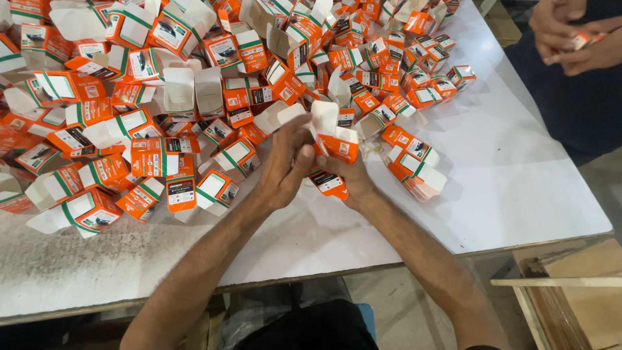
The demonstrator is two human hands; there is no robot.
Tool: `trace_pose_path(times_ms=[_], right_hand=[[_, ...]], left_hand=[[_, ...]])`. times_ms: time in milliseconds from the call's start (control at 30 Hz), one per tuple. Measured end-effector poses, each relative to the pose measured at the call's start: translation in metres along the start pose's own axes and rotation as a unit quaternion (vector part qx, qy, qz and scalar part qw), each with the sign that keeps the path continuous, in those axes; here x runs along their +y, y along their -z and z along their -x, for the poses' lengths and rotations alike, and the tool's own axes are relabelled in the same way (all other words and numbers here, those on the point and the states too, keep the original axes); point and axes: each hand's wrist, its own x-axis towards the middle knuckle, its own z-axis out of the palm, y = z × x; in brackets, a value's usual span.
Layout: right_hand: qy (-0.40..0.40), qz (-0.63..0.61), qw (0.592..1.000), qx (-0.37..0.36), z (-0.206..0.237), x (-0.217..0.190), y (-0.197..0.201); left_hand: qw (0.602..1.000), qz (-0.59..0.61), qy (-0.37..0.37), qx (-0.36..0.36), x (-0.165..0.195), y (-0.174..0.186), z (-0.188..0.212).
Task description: The person folds flat cardboard cartons into open boxes at a work table. They pick up a flat folded carton, press open its flaps and sides to form a box, and place the finished box aside, repeating this with a large pile of flat cartons covering the table.
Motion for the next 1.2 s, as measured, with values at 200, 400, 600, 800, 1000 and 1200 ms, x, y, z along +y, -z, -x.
trace_pose_path(times_ms=[200,400,600,800,1000,1200], right_hand=[[0.113,0.098,0.988,0.042,0.003,0.002,-0.001],[0.257,0.388,0.885,0.000,0.016,0.001,-0.013],[0.144,0.161,0.976,-0.032,0.009,0.001,-0.010],[0.071,0.013,0.997,0.029,0.003,0.009,0.003],[0.064,0.033,0.997,0.031,0.005,0.013,0.004],[0.087,-0.007,0.996,0.037,0.004,0.012,0.002]], left_hand=[[0.997,-0.036,0.018,0.059,-0.008,-0.002,0.001],[0.914,0.310,0.227,0.130,-0.009,-0.012,-0.003],[0.912,0.351,0.173,0.125,0.002,-0.008,-0.008],[0.968,0.214,0.094,0.096,-0.001,-0.007,-0.002],[0.942,0.224,0.207,0.138,-0.007,-0.008,-0.001],[0.971,0.194,0.115,0.077,-0.007,-0.012,0.004]])
